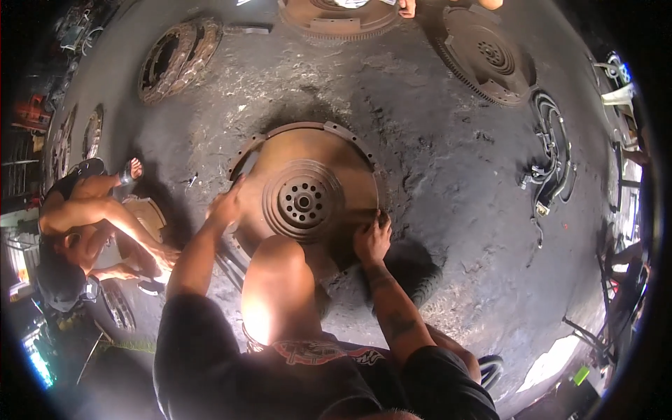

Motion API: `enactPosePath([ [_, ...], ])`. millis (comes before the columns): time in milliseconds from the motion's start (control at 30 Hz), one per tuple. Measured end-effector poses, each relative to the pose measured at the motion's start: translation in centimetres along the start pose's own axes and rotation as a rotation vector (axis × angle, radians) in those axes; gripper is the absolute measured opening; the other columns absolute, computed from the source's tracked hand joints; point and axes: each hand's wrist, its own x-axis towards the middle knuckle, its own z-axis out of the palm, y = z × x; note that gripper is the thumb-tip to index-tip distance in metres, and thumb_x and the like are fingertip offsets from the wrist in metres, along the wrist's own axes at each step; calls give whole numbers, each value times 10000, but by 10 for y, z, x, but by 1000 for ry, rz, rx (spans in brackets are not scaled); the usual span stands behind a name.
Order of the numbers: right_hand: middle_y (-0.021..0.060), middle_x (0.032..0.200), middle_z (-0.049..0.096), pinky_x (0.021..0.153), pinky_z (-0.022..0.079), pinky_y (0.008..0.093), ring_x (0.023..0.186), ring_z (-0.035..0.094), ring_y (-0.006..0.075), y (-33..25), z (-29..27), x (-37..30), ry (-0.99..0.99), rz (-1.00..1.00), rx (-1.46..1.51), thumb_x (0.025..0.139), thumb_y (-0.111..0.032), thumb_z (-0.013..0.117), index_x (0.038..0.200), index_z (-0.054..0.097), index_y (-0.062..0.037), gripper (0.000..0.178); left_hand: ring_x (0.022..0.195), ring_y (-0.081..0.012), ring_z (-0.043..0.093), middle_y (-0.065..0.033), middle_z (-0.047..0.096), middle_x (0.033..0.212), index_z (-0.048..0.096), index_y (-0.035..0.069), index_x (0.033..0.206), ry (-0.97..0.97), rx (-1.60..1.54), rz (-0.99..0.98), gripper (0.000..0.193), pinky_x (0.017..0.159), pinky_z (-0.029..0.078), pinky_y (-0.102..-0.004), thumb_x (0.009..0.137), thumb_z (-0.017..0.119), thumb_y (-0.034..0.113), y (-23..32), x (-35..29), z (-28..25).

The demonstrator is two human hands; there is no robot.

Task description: Using a hand file to resurface or clean a vehicle flywheel on the floor of a service bay.

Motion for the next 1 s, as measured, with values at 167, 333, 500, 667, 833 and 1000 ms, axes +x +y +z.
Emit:
enactPosePath([
  [167, 228, 1398, 441, 981, 472, 474, 1202, 502, 428, -20, -10, 1, 13, -62, 26, 838, -235, 594, 1402, 467, -25, 615, 900, -439, 667, -305, 643, 1030, 245, 467, 1508, 130, -59, 111, 715, 803, 510, -524, 932, 488, 119, 16, 40, -3],
  [333, 239, 1396, 438, 986, 469, 469, 1194, 504, 431, -10, -9, -1, -35, 42, -42, 831, -227, 594, 1391, 472, 4, 617, 907, -447, 658, -323, 625, 1078, 277, 419, 1514, 242, -367, 257, 724, 809, 515, -501, 915, 501, 79, 38, 16, 30],
  [500, 248, 1396, 430, 949, 491, 496, 1174, 513, 449, -9, -5, -3, 22, -36, 9, 830, -208, 594, 1402, 457, -16, 618, 903, -476, 648, -326, 621, 1093, 258, 382, 1530, 270, -342, 287, 707, 838, 521, -486, 922, 504, 119, -5, -3, 49],
  [667, 256, 1398, 419, 917, 510, 525, 1168, 514, 463, -3, -7, -1, 28, -41, 29, 832, -184, 590, 1409, 448, -40, 612, 1191, -416, 564, -277, 529, 1340, 265, 327, 1544, 206, -410, 302, 729, 1005, 454, -410, 904, 487, 58, 27, 23, 35],
  [833, 232, 1407, 434, 959, 486, 486, 1205, 506, 430, -16, -3, -4, -23, -21, -29, 844, -244, 585, 1400, 467, -19, 611, 1288, -401, 511, -274, 463, 1429, 253, 252, 1552, 446, -369, 521, 752, 1052, 422, -404, 886, 515, 24, -1, -2, 75],
  [1000, 241, 1385, 443, 924, 504, 502, 1154, 522, 451, -13, 3, -3, 13, -24, -4, 832, -214, 599, 1390, 469, -21, 604, 832, -476, 648, -341, 602, 1102, 264, 362, 1526, 362, -457, 263, 778, 709, 529, -491, 879, 563, 51, 52, 64, 25],
])
